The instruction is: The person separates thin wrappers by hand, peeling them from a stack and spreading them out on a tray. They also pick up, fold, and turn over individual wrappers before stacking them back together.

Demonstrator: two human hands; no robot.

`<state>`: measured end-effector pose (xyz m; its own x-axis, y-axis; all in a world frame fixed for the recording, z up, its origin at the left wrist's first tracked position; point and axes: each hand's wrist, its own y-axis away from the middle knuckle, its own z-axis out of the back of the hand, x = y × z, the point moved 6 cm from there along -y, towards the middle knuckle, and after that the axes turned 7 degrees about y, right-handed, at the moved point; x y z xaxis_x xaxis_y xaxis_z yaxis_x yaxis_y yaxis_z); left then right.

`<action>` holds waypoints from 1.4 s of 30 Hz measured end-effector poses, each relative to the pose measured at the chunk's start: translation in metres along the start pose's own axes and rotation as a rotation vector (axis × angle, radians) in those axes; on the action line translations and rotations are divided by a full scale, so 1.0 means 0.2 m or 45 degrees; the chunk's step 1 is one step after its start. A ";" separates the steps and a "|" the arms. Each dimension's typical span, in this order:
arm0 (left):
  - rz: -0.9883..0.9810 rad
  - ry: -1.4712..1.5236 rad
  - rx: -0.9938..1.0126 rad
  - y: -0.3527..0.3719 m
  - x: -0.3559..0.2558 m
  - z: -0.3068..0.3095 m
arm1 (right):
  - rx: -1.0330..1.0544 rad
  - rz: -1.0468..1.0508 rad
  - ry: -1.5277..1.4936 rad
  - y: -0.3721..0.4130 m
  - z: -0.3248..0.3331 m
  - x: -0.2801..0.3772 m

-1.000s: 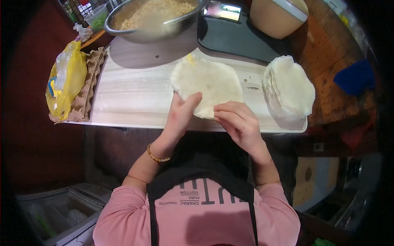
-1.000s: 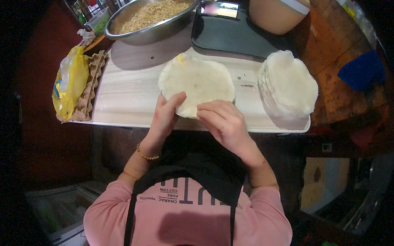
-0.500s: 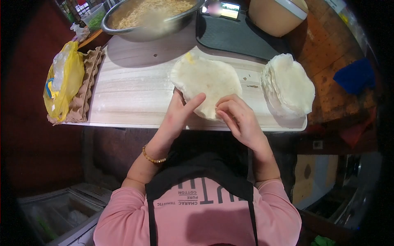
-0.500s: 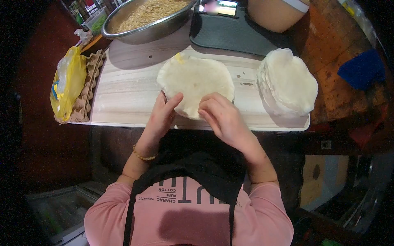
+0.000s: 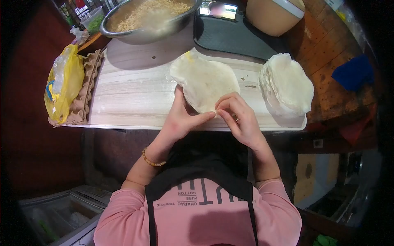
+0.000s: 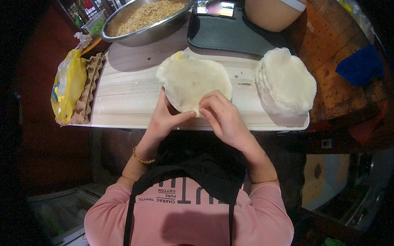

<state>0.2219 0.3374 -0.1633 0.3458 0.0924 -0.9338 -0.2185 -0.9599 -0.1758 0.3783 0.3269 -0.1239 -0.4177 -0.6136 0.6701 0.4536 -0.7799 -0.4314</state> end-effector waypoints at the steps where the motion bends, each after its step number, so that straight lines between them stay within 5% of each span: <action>1: -0.056 -0.113 0.000 0.00 -0.01 -0.01 | -0.031 0.008 0.020 0.00 0.00 0.00; 11: -0.102 -0.276 -0.007 -0.01 0.05 0.00 | -0.170 0.071 0.112 0.02 -0.02 0.02; 14: -0.048 -0.021 -0.007 0.00 0.01 -0.03 | -0.144 0.067 0.058 0.03 0.00 0.01; 26: -0.117 -0.023 0.009 -0.02 -0.03 -0.03 | -0.177 0.191 0.514 0.04 0.01 -0.04; 31: 0.065 0.159 -0.232 0.00 0.07 0.14 | -0.216 0.253 0.559 0.06 -0.05 -0.20; 34: 0.475 0.137 -0.569 0.05 0.13 0.30 | -0.292 0.302 0.603 0.09 -0.11 -0.25; 37: 0.526 0.364 -0.208 -0.06 0.15 0.39 | -0.439 0.344 0.557 0.08 -0.11 -0.27; 38: 0.274 0.290 -0.241 -0.02 0.06 0.26 | -0.331 0.286 0.617 0.08 -0.14 -0.28; 39: 0.292 0.392 -0.240 -0.14 0.27 0.64 | -0.364 0.341 0.682 0.09 -0.14 -0.26; 42: 0.462 0.340 -0.291 -0.16 0.13 0.52 | -0.372 0.336 0.722 0.10 -0.09 -0.20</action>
<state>0.1435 0.3979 -0.2134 0.5123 -0.3004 -0.8046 -0.1730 -0.9537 0.2459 0.3899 0.3336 -0.1713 -0.7061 -0.6951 0.1351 0.3993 -0.5484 -0.7348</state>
